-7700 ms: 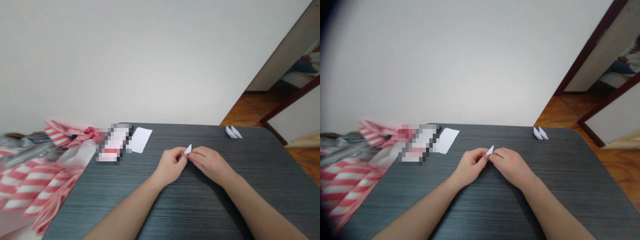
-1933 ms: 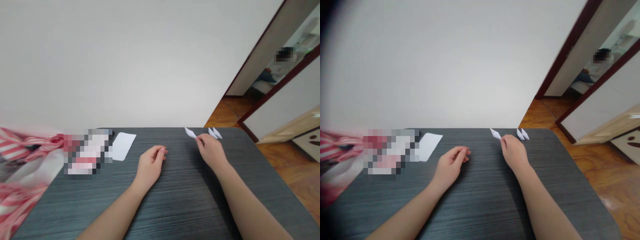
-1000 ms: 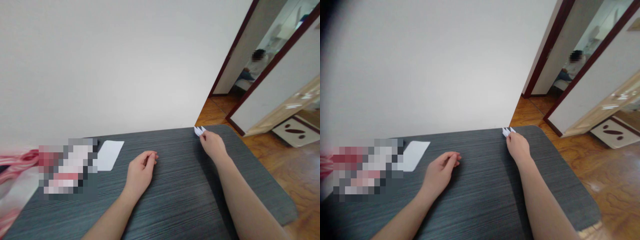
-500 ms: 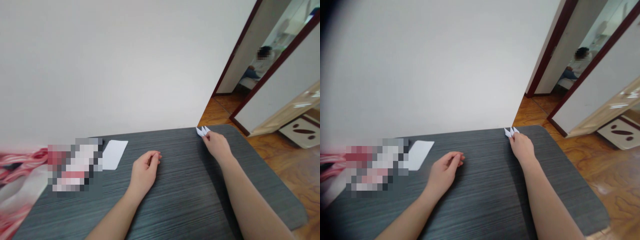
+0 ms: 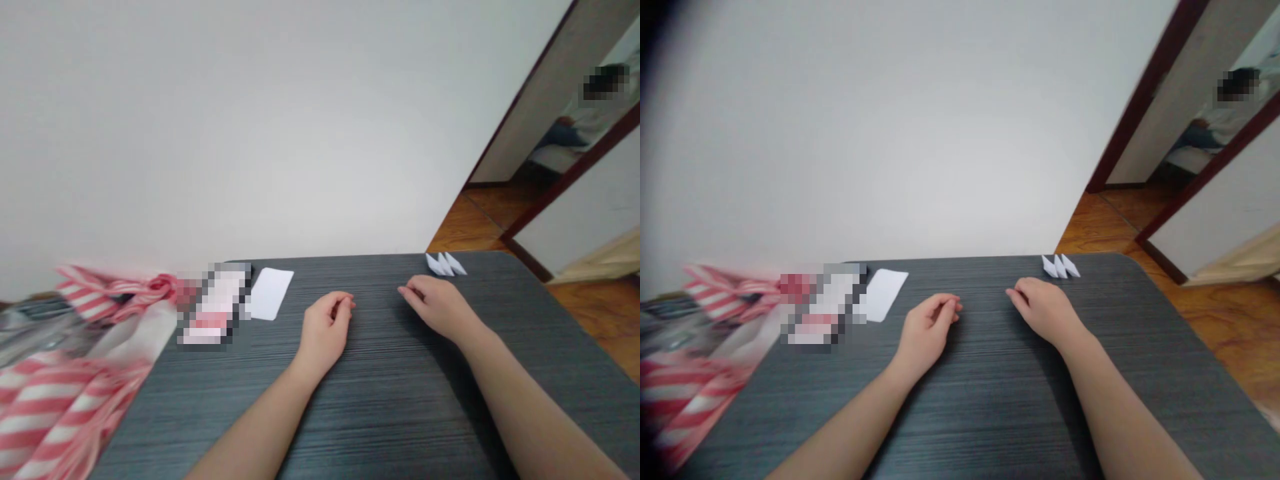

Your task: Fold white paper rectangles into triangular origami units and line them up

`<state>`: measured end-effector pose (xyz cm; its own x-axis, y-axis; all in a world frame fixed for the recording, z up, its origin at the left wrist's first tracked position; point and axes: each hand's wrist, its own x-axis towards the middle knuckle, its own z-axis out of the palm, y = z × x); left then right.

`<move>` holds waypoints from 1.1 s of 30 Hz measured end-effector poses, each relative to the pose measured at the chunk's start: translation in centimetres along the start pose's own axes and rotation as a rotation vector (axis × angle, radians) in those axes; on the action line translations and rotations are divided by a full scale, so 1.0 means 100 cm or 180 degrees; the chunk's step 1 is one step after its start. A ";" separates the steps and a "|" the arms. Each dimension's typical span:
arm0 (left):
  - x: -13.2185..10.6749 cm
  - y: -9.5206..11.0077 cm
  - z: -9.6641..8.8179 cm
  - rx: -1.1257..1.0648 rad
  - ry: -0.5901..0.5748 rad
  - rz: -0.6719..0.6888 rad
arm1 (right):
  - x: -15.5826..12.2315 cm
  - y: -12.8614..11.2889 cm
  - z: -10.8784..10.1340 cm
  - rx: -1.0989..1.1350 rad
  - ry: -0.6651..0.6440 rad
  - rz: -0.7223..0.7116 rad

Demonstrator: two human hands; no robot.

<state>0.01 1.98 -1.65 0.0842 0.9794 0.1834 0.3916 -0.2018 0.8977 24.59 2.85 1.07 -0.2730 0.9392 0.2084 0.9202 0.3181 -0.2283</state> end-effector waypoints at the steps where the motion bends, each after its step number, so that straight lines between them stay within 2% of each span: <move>1: 0.000 0.001 -0.001 0.0093 0.0065 0.0099 | 0.001 -0.005 0.006 0.0118 -0.0172 -0.0180; 4: 0.001 0.003 -0.008 0.0595 0.0230 0.0473 | 0.002 -0.013 0.019 0.0320 -0.0515 -0.0387; 8: 0.010 0.005 -0.025 0.1600 0.0381 0.0777 | 0.002 -0.010 0.029 0.0316 -0.0594 -0.0309; 11: 0.019 0.002 -0.043 0.2212 0.0704 0.0671 | 0.001 -0.005 0.032 0.0358 -0.0552 -0.0277; 14: 0.026 -0.005 -0.062 0.2816 0.0912 0.0333 | 0.001 -0.003 0.033 0.0448 -0.0549 -0.0317; 17: 0.028 -0.012 -0.075 0.3411 0.0761 -0.0134 | 0.002 -0.004 0.032 0.0555 -0.0426 -0.0322; 21: 0.026 -0.014 -0.081 0.3673 0.0372 -0.0522 | 0.003 -0.004 0.030 0.0649 -0.0344 -0.0288; 25: 0.027 -0.011 -0.081 0.3720 0.0185 -0.0609 | 0.003 -0.001 0.031 0.0681 -0.0380 -0.0297; 33: 0.028 -0.011 -0.081 0.3790 0.0167 -0.0617 | 0.003 0.003 0.032 0.0766 -0.0359 -0.0346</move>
<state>-7.65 5.02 1.10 -0.0960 0.9872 0.1273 0.9950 0.0987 -0.0147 23.87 3.60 -2.00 -0.4083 0.9021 0.1400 0.7943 0.4266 -0.4325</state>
